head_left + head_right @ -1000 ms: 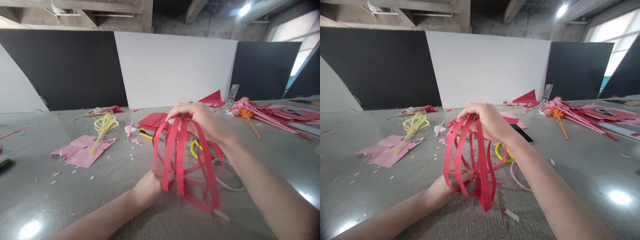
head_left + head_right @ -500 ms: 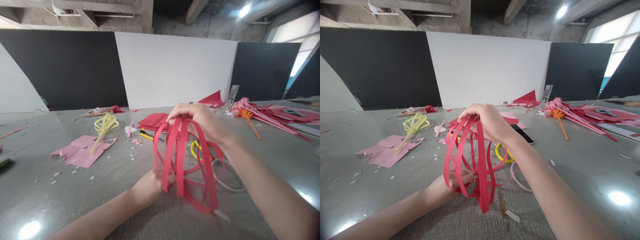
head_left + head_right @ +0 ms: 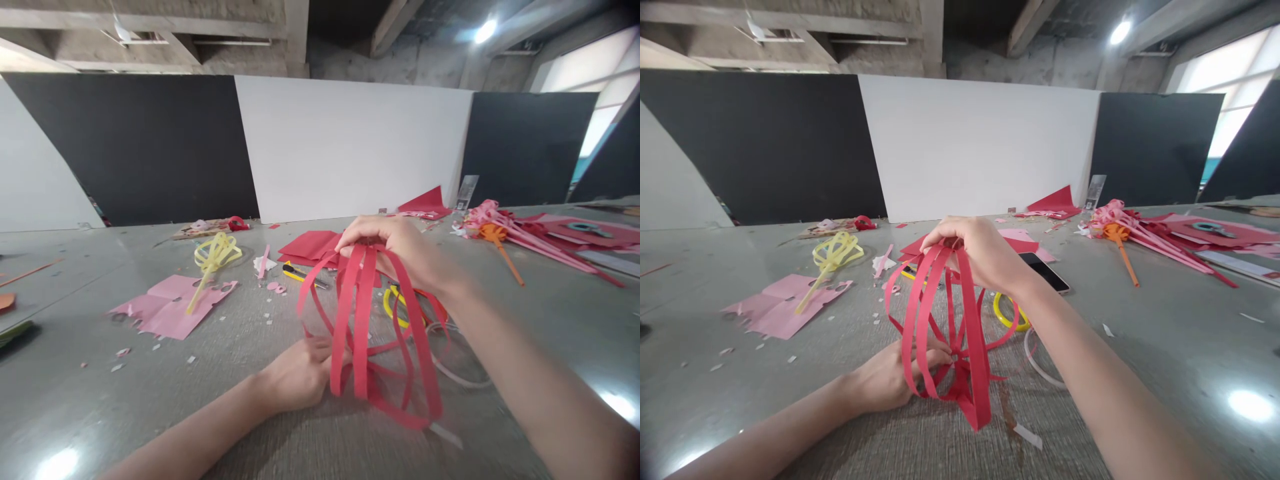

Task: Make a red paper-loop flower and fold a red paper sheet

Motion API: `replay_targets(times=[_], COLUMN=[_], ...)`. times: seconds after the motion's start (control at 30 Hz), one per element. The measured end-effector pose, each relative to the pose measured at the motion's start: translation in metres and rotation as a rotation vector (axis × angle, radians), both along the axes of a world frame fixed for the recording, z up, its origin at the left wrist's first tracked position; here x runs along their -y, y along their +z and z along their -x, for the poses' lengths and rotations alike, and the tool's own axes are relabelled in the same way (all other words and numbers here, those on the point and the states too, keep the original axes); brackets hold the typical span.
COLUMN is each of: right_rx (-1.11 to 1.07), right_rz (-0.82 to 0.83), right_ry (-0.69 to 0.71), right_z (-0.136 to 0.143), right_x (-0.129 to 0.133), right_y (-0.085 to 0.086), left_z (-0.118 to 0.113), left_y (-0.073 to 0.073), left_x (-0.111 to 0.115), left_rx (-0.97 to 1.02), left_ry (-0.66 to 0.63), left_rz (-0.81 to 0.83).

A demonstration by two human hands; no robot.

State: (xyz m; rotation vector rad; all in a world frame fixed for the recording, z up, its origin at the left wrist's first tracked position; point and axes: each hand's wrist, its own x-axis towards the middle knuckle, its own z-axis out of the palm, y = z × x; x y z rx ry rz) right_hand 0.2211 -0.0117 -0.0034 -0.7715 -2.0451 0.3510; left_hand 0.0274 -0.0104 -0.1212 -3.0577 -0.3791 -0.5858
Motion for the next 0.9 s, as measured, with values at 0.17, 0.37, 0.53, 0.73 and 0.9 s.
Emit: replay_targets(times=[0.17, 0.37, 0.53, 0.73, 0.9], right_rx=[0.006, 0.007, 0.056, 0.151, 0.199], right_rz=[-0.025, -0.016, -0.077, -0.186, -0.267], right_ry=[-0.009, -0.009, -0.036, -0.193, -0.283], right_z=[0.000, -0.001, -0.001, 0.000, 0.000], right_x=[0.002, 0.002, 0.003, 0.006, 0.003], right_y=[0.003, 0.002, 0.003, 0.009, 0.004], left_z=[0.002, 0.002, 0.002, 0.009, 0.011], left_y=[-0.007, -0.015, -0.014, 0.023, 0.069], left_x=[-0.005, -0.009, -0.009, -0.004, 0.020], left_rx=[0.046, -0.012, 0.119, 0.768, 0.948], left_ry=[-0.066, 0.031, -0.003, 0.205, 0.303], left_rz=[0.131, 0.063, 0.182, 0.398, 0.482])
